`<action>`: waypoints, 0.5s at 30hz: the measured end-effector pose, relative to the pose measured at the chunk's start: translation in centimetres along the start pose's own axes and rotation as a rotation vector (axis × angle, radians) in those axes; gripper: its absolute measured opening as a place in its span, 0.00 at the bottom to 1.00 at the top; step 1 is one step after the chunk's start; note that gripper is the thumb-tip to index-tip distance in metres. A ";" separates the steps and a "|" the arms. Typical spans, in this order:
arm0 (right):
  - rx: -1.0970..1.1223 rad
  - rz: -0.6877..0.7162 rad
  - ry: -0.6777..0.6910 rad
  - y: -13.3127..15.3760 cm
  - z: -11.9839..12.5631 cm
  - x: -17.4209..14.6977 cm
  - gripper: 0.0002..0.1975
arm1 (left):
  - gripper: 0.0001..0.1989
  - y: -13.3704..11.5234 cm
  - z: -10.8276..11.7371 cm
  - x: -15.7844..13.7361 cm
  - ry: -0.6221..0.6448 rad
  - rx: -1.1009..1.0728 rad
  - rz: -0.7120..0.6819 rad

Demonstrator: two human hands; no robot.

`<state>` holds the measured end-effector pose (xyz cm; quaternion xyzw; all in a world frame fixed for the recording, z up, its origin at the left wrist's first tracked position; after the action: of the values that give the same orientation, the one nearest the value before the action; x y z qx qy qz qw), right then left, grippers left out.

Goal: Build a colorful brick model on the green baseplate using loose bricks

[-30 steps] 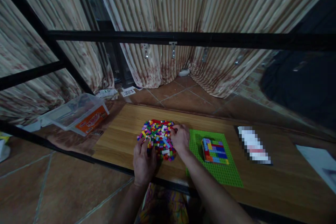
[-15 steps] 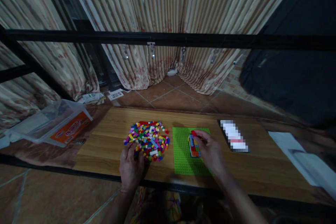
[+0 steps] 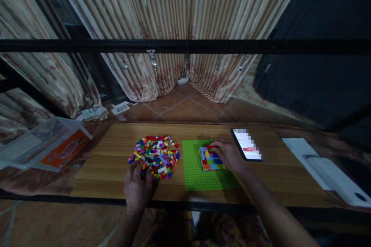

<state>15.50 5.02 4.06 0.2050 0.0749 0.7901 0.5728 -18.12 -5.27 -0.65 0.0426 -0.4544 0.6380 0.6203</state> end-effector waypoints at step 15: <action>0.144 0.017 0.121 -1.2 0.0 0.5 0.11 | 0.10 -0.4 0.2 0.3 -0.005 -0.006 -0.019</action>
<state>16.47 5.90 3.78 0.1982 0.1644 0.7985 0.5441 -17.93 -5.21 -0.11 0.0466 -0.4576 0.6304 0.6253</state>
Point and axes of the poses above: each hand's wrist, its own x-axis towards the middle knuckle, its own z-axis out of the back of the hand, y = z × x, the point moved 2 cm from there along x, towards the middle knuckle, and after that the axes turned 13 degrees about -x, right-handed, at the moved point
